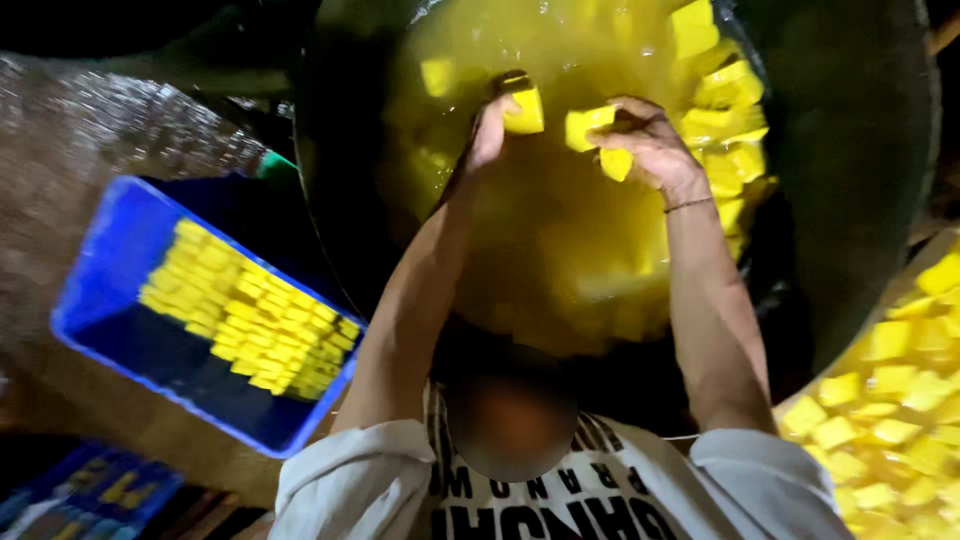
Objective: The person washes yellow blocks in a large water-filled basin, rubbing and rinsing each block by hand and placing it into a blue plastic crate beside the basin. The person repeats this pick-wash-place cycle continuously, with washed blocks accumulating in the crate.
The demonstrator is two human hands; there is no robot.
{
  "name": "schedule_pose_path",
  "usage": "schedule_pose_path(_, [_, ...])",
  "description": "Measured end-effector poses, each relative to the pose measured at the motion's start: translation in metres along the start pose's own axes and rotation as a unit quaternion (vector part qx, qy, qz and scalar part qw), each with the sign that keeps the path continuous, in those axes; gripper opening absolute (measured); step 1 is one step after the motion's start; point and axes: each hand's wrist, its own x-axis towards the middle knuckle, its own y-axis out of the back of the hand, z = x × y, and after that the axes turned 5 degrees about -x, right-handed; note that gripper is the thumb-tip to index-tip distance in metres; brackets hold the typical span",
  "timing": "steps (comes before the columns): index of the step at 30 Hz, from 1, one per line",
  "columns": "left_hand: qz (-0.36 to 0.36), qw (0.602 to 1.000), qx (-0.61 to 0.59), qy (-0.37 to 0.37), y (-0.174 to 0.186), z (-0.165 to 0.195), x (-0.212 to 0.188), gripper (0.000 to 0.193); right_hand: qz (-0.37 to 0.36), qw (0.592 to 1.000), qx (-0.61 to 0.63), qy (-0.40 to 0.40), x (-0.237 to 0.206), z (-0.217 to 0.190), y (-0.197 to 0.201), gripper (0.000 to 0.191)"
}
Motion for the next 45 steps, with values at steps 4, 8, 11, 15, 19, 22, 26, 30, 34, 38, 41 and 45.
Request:
schedule_pose_path(4, [0.041,0.966,-0.243,0.075,-0.036,-0.036,-0.011,0.027,0.010,0.982,-0.175,0.065,-0.009,-0.027,-0.014,0.035])
schedule_pose_path(8, [0.088,0.938,-0.322,0.092,-0.060,-0.048,-0.022,0.029,0.050,0.959,-0.239,0.142,-0.017,-0.037,-0.040,0.030])
schedule_pose_path(11, [0.020,0.896,-0.441,0.057,-0.071,-0.046,-0.027,0.036,0.085,0.895,-0.341,0.276,-0.016,-0.037,-0.060,0.036])
schedule_pose_path(15, [0.078,0.869,-0.488,0.031,-0.067,-0.025,-0.039,0.037,-0.055,0.955,-0.267,0.117,0.010,-0.045,-0.072,0.040])
schedule_pose_path(19, [0.037,0.856,-0.515,-0.036,-0.041,0.034,-0.034,0.040,0.040,0.925,-0.310,0.216,0.042,-0.044,-0.087,0.036])
schedule_pose_path(22, [0.043,0.869,-0.490,-0.060,-0.022,0.089,-0.021,0.043,0.014,0.809,-0.525,0.264,0.049,-0.031,-0.112,0.029])
schedule_pose_path(26, [0.091,0.887,-0.450,-0.059,-0.008,0.139,-0.033,0.046,-0.039,0.778,-0.562,0.280,0.047,-0.016,-0.136,0.021])
schedule_pose_path(30, [0.033,0.844,-0.515,-0.146,-0.002,0.154,-0.076,0.054,-0.035,0.908,-0.365,0.202,0.050,-0.037,-0.132,0.022])
schedule_pose_path(34, [-0.057,0.809,-0.558,-0.174,0.003,0.152,-0.095,0.046,0.006,0.808,-0.551,0.208,0.058,-0.061,-0.134,0.026])
schedule_pose_path(38, [-0.016,0.802,-0.578,-0.150,0.007,0.148,-0.089,0.036,0.008,0.689,-0.652,0.315,0.063,-0.049,-0.179,0.030])
schedule_pose_path(41, [-0.006,0.818,-0.553,-0.160,0.015,0.153,-0.097,0.033,0.031,0.670,-0.689,0.272,0.064,-0.027,-0.213,0.027])
schedule_pose_path(45, [0.060,0.847,-0.487,-0.204,0.035,0.175,-0.127,0.025,0.057,0.685,-0.698,0.202,0.066,-0.008,-0.211,0.025])
